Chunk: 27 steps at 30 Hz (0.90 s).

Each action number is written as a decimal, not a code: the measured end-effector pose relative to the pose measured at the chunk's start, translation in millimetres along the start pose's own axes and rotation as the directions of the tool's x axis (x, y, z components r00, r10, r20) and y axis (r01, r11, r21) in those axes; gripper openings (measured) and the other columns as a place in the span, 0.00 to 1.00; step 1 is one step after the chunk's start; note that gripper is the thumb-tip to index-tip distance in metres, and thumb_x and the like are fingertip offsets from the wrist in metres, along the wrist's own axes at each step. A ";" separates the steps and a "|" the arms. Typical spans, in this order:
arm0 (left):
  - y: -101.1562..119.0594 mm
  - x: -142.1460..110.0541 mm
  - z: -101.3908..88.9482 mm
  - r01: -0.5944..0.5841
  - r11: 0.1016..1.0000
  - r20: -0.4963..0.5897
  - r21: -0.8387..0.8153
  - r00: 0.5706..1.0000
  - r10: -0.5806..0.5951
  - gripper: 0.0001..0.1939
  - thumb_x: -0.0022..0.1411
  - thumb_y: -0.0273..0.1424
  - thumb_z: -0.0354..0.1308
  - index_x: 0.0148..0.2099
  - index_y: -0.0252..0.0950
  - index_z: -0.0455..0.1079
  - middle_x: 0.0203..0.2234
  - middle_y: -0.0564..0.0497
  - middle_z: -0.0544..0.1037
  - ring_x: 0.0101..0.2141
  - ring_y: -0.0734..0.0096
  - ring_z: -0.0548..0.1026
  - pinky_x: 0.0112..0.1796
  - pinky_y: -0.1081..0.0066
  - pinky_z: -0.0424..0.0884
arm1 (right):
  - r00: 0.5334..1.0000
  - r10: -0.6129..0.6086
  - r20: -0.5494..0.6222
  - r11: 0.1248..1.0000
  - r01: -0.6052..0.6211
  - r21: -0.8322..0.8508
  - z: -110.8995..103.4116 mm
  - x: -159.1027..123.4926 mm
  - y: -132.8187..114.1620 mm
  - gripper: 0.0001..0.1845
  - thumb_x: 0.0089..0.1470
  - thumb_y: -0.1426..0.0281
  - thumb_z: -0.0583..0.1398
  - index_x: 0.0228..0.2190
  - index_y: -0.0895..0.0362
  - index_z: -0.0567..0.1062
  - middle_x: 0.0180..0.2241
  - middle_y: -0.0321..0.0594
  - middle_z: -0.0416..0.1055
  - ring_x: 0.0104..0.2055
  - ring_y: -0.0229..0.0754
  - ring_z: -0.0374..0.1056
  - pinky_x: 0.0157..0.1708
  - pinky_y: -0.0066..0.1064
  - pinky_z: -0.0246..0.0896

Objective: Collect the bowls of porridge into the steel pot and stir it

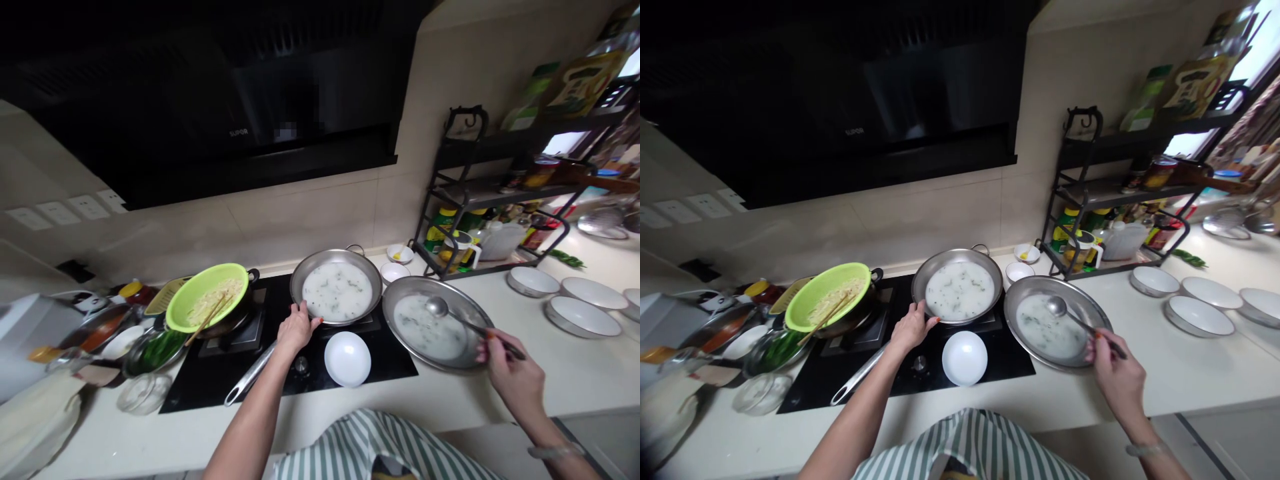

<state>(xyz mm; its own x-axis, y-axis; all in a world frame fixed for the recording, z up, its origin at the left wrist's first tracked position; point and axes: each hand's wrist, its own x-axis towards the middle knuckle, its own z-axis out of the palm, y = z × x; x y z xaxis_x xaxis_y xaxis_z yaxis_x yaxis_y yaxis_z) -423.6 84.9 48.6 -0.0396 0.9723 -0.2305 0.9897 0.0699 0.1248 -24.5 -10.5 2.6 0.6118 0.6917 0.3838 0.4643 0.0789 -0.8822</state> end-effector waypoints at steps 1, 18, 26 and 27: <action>0.0 -0.2 -0.1 -0.001 1.000 0.002 -0.003 1.000 0.001 0.31 0.65 0.49 0.44 0.64 0.39 0.51 0.56 0.36 0.63 0.47 0.53 0.75 0.41 0.62 0.69 | 0.989 0.131 -0.065 0.988 -0.126 0.085 3.2 2.1 -3.3 0.16 0.48 0.55 0.61 0.33 0.53 0.72 0.21 0.43 0.71 0.18 0.45 0.66 0.22 0.42 0.66; 2.2 -2.1 -2.6 0.003 1.000 -0.007 -0.029 1.000 -0.003 0.30 0.65 0.48 0.45 0.63 0.38 0.52 0.54 0.37 0.65 0.47 0.51 0.74 0.41 0.61 0.69 | 0.898 -0.091 0.431 0.968 -0.022 0.249 101.8 -1.0 -90.2 0.18 0.53 0.54 0.57 0.36 0.56 0.72 0.20 0.38 0.71 0.18 0.42 0.67 0.21 0.34 0.67; 0.5 -1.0 -1.5 -0.007 0.999 -0.018 -0.042 1.000 0.007 0.30 0.65 0.47 0.46 0.63 0.38 0.53 0.54 0.37 0.65 0.47 0.51 0.74 0.41 0.62 0.69 | 0.873 -0.015 0.488 0.985 -0.071 0.158 123.9 -5.9 -78.5 0.20 0.55 0.53 0.55 0.37 0.58 0.71 0.20 0.38 0.71 0.16 0.40 0.66 0.17 0.31 0.63; 0.5 -1.2 -1.7 -0.007 0.999 -0.015 -0.040 1.000 0.006 0.30 0.65 0.48 0.46 0.63 0.38 0.53 0.54 0.37 0.65 0.47 0.52 0.74 0.41 0.62 0.69 | 0.886 0.015 0.463 0.977 -0.111 0.180 124.0 -5.3 -79.5 0.21 0.54 0.53 0.55 0.36 0.58 0.70 0.19 0.37 0.70 0.16 0.40 0.66 0.17 0.31 0.63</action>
<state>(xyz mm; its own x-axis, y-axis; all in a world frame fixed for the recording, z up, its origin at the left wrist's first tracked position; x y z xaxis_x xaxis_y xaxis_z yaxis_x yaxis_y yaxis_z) -423.3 84.2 50.6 -0.0357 0.9759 -0.2155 0.9836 0.0725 0.1653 -144.1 68.6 36.9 0.2529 0.9465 0.2005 0.2705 0.1298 -0.9539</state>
